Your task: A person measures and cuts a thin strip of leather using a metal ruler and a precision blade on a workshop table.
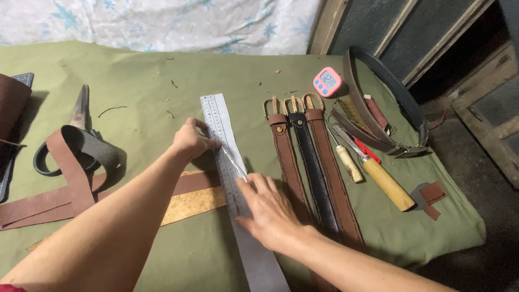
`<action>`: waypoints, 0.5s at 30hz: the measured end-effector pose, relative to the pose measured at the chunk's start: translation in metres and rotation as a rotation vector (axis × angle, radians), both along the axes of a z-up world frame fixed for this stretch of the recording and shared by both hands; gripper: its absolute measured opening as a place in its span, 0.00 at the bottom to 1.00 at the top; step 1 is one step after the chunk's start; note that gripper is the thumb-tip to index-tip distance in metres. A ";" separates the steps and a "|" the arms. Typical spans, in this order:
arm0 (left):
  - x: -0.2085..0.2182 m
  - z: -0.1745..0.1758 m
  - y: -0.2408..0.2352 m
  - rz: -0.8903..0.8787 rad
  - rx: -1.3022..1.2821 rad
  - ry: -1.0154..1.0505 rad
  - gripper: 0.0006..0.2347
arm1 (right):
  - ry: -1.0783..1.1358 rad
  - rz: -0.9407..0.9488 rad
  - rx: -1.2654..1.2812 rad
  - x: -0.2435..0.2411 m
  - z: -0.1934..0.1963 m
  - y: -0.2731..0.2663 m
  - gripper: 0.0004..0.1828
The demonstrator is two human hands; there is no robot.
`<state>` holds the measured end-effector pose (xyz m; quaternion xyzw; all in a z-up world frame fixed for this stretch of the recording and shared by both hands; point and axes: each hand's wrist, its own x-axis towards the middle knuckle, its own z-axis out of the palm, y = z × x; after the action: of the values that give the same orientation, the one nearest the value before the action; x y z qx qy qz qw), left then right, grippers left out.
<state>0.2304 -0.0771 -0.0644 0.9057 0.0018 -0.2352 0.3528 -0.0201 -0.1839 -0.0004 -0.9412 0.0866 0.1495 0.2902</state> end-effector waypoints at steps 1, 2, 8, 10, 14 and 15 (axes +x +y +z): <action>0.000 0.001 0.000 0.000 0.007 0.001 0.28 | 0.009 0.035 -0.009 0.000 0.001 0.000 0.46; -0.001 0.002 0.000 0.000 0.015 0.002 0.28 | 0.018 0.071 -0.018 0.000 0.002 0.000 0.46; -0.003 0.001 0.000 -0.024 0.042 -0.033 0.28 | 0.066 0.152 -0.063 0.001 0.006 0.003 0.38; -0.011 0.003 0.009 -0.037 0.002 -0.107 0.28 | 0.019 0.181 -0.094 0.000 -0.004 -0.001 0.39; -0.075 0.038 0.065 -0.222 -0.060 -0.578 0.28 | 0.058 0.169 -0.093 0.000 0.002 0.001 0.40; -0.091 0.036 0.079 -0.219 -0.055 -0.580 0.28 | 0.056 0.173 -0.089 0.000 0.003 0.001 0.40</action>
<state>0.1394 0.0018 -0.0286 0.9200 -0.2029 -0.0036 0.3353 -0.0197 -0.1832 0.0030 -0.9527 0.0195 0.1962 0.2313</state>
